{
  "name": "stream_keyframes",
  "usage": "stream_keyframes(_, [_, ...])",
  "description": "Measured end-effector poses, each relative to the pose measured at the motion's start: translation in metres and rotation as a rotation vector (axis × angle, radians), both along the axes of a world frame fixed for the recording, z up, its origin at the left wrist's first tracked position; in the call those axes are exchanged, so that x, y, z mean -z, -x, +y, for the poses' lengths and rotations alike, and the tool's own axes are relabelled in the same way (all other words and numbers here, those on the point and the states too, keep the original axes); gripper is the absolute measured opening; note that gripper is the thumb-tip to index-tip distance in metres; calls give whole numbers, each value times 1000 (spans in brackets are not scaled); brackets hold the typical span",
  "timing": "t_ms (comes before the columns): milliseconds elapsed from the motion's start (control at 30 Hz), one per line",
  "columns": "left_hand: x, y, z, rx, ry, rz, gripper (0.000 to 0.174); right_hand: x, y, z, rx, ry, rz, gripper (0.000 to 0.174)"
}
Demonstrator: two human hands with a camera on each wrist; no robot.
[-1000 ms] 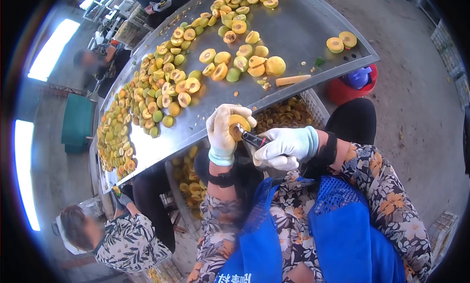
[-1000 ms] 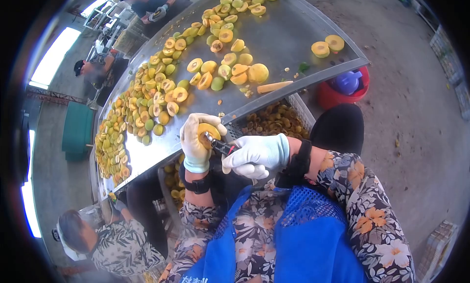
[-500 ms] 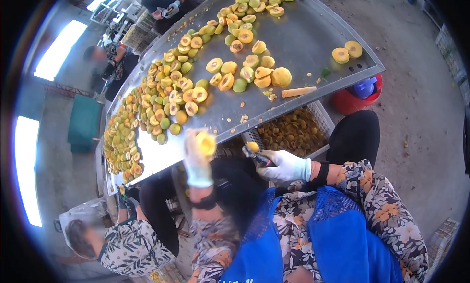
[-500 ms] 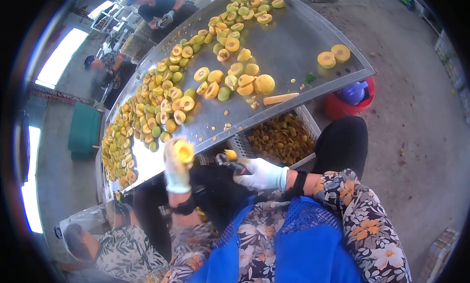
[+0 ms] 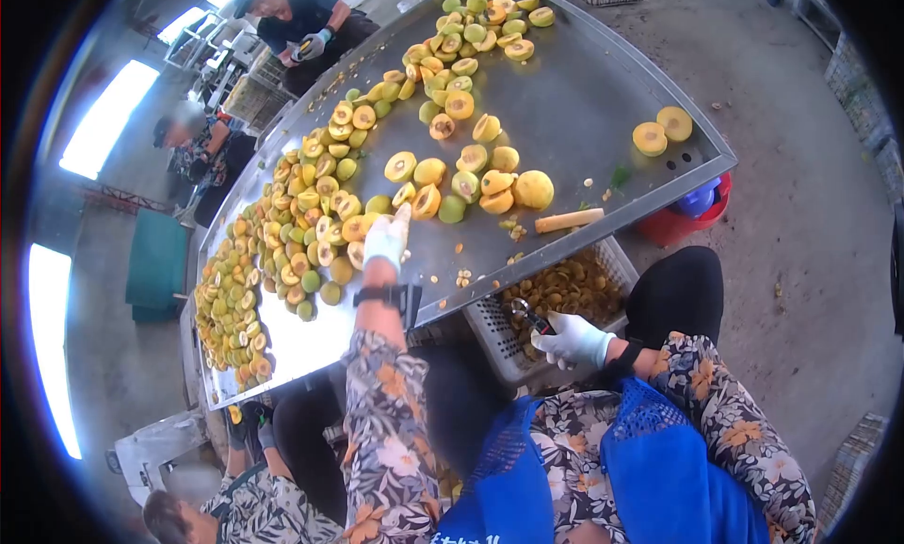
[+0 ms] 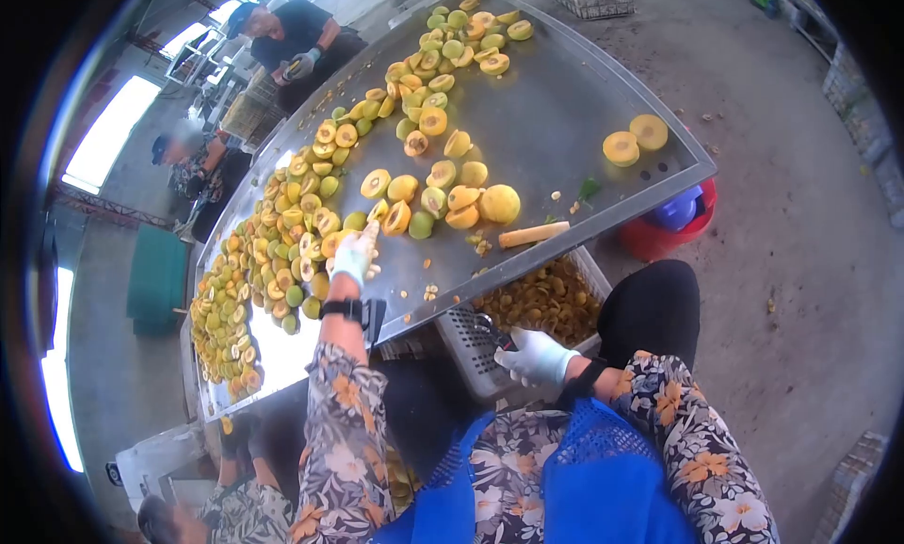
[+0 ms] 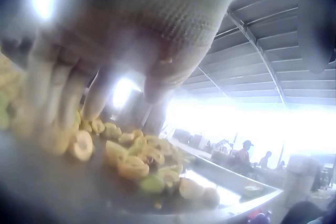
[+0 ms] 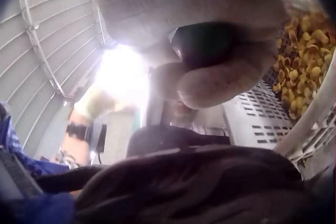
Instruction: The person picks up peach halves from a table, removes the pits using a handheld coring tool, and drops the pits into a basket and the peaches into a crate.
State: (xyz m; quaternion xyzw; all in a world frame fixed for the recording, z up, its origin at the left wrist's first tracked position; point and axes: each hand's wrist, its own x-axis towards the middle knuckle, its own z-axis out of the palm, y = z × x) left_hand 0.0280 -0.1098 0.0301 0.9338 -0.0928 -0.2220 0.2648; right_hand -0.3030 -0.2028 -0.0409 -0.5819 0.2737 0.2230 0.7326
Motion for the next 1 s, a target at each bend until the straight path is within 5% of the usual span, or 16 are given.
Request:
stream_keyframes(133, [40, -23, -38, -149, 79, 59, 51, 24, 4, -2, 140, -50, -122, 23])
stream_keyframes(433, [64, 19, -55, -292, 648, 295, 28, -20, -1, -7, 7, 318, -212, 41])
stream_keyframes(600, [28, 72, -8, -197, 1106, 501, 35, -50, -10, -5, 117, 845, -590, 39])
stream_keyframes(667, [5, 103, 12, -278, 1291, 735, 31, -69, -19, -5, 90, 904, -653, 37])
stream_keyframes(833, [-17, 154, 58, -152, 1440, 712, 31, -103, -36, 15, -2, 953, -712, 35])
stream_keyframes(1000, [-37, 188, 81, -265, 1512, 610, 37, -103, -40, 39, -115, 1023, -709, 32])
